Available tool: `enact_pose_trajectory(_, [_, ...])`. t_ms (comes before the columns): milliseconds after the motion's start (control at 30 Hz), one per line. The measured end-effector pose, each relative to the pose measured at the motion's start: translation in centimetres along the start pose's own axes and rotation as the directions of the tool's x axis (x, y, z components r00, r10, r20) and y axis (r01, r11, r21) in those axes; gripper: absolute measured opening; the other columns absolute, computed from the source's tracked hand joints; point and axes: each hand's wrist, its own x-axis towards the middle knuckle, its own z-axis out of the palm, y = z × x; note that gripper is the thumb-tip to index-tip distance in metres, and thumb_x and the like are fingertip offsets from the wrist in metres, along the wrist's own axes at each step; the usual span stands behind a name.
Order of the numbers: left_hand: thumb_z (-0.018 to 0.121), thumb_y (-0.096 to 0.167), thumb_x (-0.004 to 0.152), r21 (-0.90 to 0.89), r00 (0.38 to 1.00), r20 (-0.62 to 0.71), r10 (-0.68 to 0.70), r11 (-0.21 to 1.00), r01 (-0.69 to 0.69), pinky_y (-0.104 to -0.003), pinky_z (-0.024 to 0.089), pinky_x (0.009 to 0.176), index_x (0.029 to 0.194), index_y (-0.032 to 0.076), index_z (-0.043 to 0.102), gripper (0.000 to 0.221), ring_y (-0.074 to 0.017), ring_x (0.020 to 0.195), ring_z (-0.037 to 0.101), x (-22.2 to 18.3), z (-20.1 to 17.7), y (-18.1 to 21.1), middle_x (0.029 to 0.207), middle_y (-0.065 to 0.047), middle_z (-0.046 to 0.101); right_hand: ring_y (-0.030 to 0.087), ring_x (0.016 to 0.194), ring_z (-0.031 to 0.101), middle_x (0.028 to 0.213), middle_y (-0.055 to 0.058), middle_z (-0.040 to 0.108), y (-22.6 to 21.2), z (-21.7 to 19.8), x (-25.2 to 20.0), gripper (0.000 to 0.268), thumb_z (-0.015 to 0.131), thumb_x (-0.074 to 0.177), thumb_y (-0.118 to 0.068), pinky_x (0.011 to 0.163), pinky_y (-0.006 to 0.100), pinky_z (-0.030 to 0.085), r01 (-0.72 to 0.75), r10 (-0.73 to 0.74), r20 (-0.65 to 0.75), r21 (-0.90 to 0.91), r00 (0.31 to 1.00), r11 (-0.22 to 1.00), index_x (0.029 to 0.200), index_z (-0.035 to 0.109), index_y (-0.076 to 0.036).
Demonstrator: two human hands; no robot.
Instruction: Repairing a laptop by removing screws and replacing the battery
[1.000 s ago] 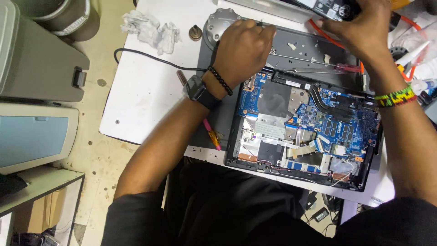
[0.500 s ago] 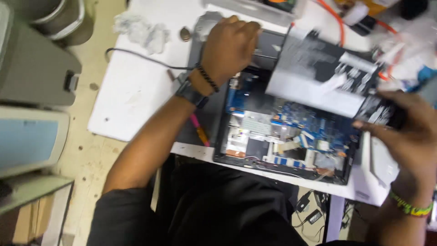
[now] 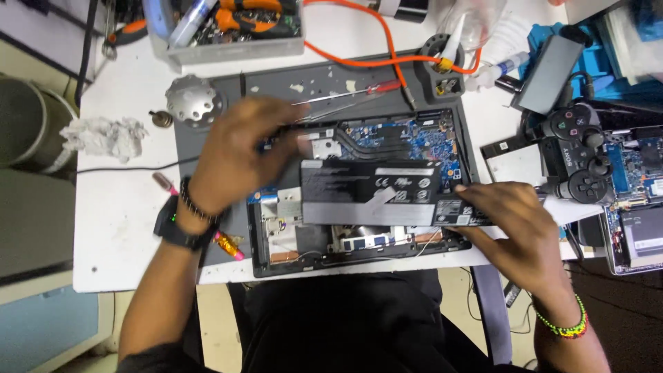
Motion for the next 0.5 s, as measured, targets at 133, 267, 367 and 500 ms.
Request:
enact_pose_trajectory(133, [0.08,0.051,0.083,-0.053,0.961,0.274,0.047,0.998,-0.033,-0.045,0.055,0.097,0.136,-0.003,0.059,0.079,-0.0327,0.112,0.067,0.0,-1.0,5.8,0.123,-0.018,0.07,0.03,0.113,0.066,0.127,0.014,0.071,0.4,0.5,0.8,0.038,0.073,0.092,-0.019,0.101,0.043,0.048,0.026,-0.029,0.045,0.063,0.999,0.998,0.125,0.067,0.0])
enact_pose_trajectory(267, [0.079,0.068,0.081,0.171,0.929,0.37,-0.004,0.983,-0.064,-0.054,0.05,0.107,0.146,-0.009,0.046,0.106,-0.0394,0.126,0.054,-2.2,-1.8,8.6,0.139,-0.025,0.056,0.032,0.113,0.065,0.126,0.016,0.071,0.5,1.7,1.0,0.042,0.077,0.089,-0.017,0.103,0.043,0.05,0.035,-0.043,0.052,0.139,0.998,0.99,0.126,0.067,0.001])
enact_pose_trajectory(367, [0.068,0.065,0.09,0.265,0.898,0.436,-0.068,0.963,-0.055,-0.046,0.049,0.114,0.146,-0.013,0.047,0.098,-0.0333,0.13,0.05,-3.8,-1.6,9.2,0.142,-0.025,0.049,0.034,0.113,0.068,0.124,0.018,0.072,0.0,2.0,1.3,0.046,0.08,0.085,-0.018,0.103,0.044,0.053,0.08,-0.093,0.062,0.19,0.994,0.979,0.124,0.068,0.004])
enact_pose_trajectory(500, [0.068,0.071,0.088,0.3,0.877,0.461,-0.136,0.954,-0.01,-0.047,0.058,0.105,0.155,-0.008,0.035,0.109,-0.0371,0.144,0.046,-7.4,-1.3,9.1,0.165,-0.023,0.027,0.032,0.115,0.065,0.124,0.016,0.07,0.1,2.5,0.8,0.043,0.07,0.095,-0.022,0.101,0.045,0.05,0.118,-0.153,0.13,0.243,0.98,0.963,0.129,0.065,0.003])
